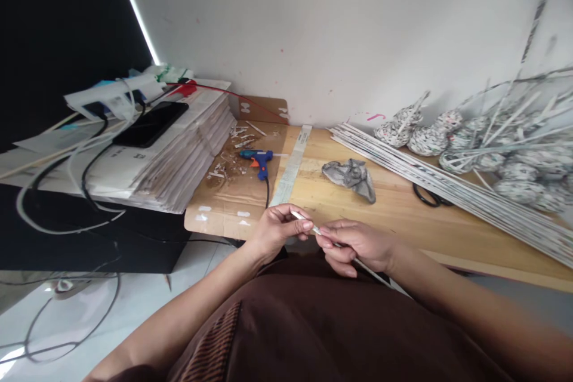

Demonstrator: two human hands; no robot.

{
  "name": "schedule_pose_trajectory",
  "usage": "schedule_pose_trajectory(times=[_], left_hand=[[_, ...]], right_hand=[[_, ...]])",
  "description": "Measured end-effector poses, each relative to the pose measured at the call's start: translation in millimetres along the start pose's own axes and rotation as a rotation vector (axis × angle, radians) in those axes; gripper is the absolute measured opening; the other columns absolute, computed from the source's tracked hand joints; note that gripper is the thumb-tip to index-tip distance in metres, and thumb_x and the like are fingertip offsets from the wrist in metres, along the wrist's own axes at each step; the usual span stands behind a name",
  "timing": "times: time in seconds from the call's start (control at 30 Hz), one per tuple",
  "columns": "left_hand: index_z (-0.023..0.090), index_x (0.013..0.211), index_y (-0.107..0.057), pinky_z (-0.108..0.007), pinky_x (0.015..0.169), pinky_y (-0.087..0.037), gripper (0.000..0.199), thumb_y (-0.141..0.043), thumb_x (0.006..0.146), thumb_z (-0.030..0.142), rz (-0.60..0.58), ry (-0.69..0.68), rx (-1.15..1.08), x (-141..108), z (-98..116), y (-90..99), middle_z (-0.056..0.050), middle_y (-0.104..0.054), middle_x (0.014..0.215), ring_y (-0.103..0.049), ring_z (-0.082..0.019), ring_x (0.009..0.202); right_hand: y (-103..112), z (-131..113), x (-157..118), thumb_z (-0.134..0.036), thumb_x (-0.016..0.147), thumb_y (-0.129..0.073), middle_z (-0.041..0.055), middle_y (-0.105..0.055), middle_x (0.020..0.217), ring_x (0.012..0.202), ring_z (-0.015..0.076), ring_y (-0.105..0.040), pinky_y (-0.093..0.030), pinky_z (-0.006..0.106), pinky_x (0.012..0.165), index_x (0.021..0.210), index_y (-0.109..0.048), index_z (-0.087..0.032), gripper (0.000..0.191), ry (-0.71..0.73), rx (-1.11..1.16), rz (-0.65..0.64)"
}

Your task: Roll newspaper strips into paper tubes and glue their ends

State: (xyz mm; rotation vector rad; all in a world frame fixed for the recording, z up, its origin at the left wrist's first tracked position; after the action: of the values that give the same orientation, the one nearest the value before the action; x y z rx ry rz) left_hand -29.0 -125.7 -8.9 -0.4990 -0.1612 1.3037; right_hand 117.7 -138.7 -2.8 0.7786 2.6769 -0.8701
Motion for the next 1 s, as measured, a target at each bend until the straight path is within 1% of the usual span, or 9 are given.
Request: schedule_pose_trajectory(times=[0.1,0.17,0.3,0.43,0.5,0.6,0.8,0.87,1.0], left_hand=[[0.012,0.077,-0.071,-0.022,0.056,-0.048,0.030,-0.089,0.060,0.030,-0.012,-0.004,0.011,0.9,0.1,0.1,-0.001,-0.067,0.062,-0.060,-0.009,0.054],[0.012,0.076,-0.071,-0.022,0.055,-0.048,0.030,-0.089,0.060,0.030,0.011,-0.012,0.023,1.2,1.0,1.0,-0.001,-0.067,0.062,-0.059,-0.009,0.053],[0.012,0.074,-0.070,-0.023,0.054,-0.048,0.031,-0.088,0.060,0.033,0.053,-0.013,0.045,0.8,2.6,0.9,-0.002,-0.067,0.063,-0.061,-0.011,0.055],[0.012,0.077,-0.070,-0.022,0.055,-0.049,0.032,-0.088,0.060,0.033,0.050,-0.022,0.044,0.7,3.1,0.1,-0.001,-0.067,0.062,-0.062,-0.011,0.056],[0.012,0.077,-0.070,-0.022,0.056,-0.049,0.032,-0.089,0.059,0.031,0.048,-0.025,0.046,0.5,2.8,0.4,-0.001,-0.068,0.063,-0.061,-0.011,0.056],[0.011,0.074,-0.070,-0.022,0.055,-0.048,0.031,-0.089,0.059,0.030,0.043,-0.032,0.050,-0.4,2.8,0.8,-0.001,-0.067,0.063,-0.058,-0.009,0.054],[0.011,0.074,-0.070,-0.022,0.054,-0.045,0.031,-0.089,0.060,0.031,-0.010,-0.018,0.052,-1.1,1.7,-0.9,-0.001,-0.066,0.060,-0.056,-0.009,0.051],[0.011,0.076,-0.070,-0.022,0.054,-0.045,0.033,-0.089,0.059,0.032,0.001,-0.009,0.057,-0.3,0.6,0.6,-0.001,-0.066,0.060,-0.056,-0.009,0.052],[0.012,0.078,-0.069,-0.023,0.057,-0.047,0.034,-0.088,0.061,0.035,0.026,-0.005,0.097,0.9,0.0,3.6,-0.001,-0.067,0.064,-0.059,-0.010,0.055]], right_hand=[[-1.7,3.3,1.7,-0.047,0.094,-0.051,-0.0115,-0.028,0.041,0.035,0.0093,-0.040,-0.035,0.021,0.042,0.072,-0.046,-0.019,0.035,-0.007,0.038,-0.030],[-0.2,1.9,1.6,-0.052,0.095,-0.047,-0.0105,-0.031,0.043,0.037,0.0100,-0.044,-0.038,0.023,0.045,0.077,-0.050,-0.018,0.039,0.008,-0.089,0.065],[0.0,-15.6,-6.6,-0.056,0.096,-0.044,-0.0033,-0.054,0.056,0.053,0.0122,-0.055,-0.042,0.025,0.056,0.088,-0.057,-0.018,0.040,0.109,-0.678,0.402],[-11.7,-30.3,-14.7,-0.047,0.101,-0.038,0.0010,-0.063,0.069,0.062,0.0129,-0.056,-0.039,0.027,0.062,0.089,-0.060,-0.020,0.037,0.228,-1.074,0.529],[-12.5,-29.3,-15.1,-0.048,0.102,-0.034,0.0003,-0.062,0.067,0.060,0.0123,-0.056,-0.040,0.027,0.062,0.089,-0.060,-0.020,0.039,0.215,-1.078,0.525],[-6.4,-20.2,-11.2,-0.054,0.100,-0.033,-0.0021,-0.056,0.057,0.053,0.0115,-0.054,-0.041,0.025,0.058,0.087,-0.057,-0.020,0.044,0.112,-0.889,0.464],[-4.1,-1.2,0.9,-0.060,0.092,-0.047,-0.0110,-0.031,0.045,0.038,0.0105,-0.046,-0.039,0.023,0.045,0.077,-0.049,-0.019,0.043,0.003,-0.237,0.095],[-1.3,-0.6,0.7,-0.061,0.092,-0.046,-0.0099,-0.036,0.046,0.040,0.0112,-0.049,-0.041,0.024,0.046,0.081,-0.052,-0.018,0.045,-0.007,-0.285,0.143],[0.9,-13.0,-6.2,-0.058,0.093,-0.047,-0.0006,-0.059,0.061,0.057,0.0145,-0.058,-0.044,0.026,0.058,0.093,-0.059,-0.018,0.041,0.105,-0.748,0.408]])
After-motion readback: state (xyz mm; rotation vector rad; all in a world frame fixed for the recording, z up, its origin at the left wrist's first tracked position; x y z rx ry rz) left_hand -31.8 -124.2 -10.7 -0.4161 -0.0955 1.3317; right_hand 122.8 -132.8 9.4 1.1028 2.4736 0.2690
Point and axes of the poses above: each hand's wrist, its own x-axis towards the middle knuckle, its own y-axis out of the back of the hand, z = x × y, the point moved 5 cm from there along x, towards the middle knuckle
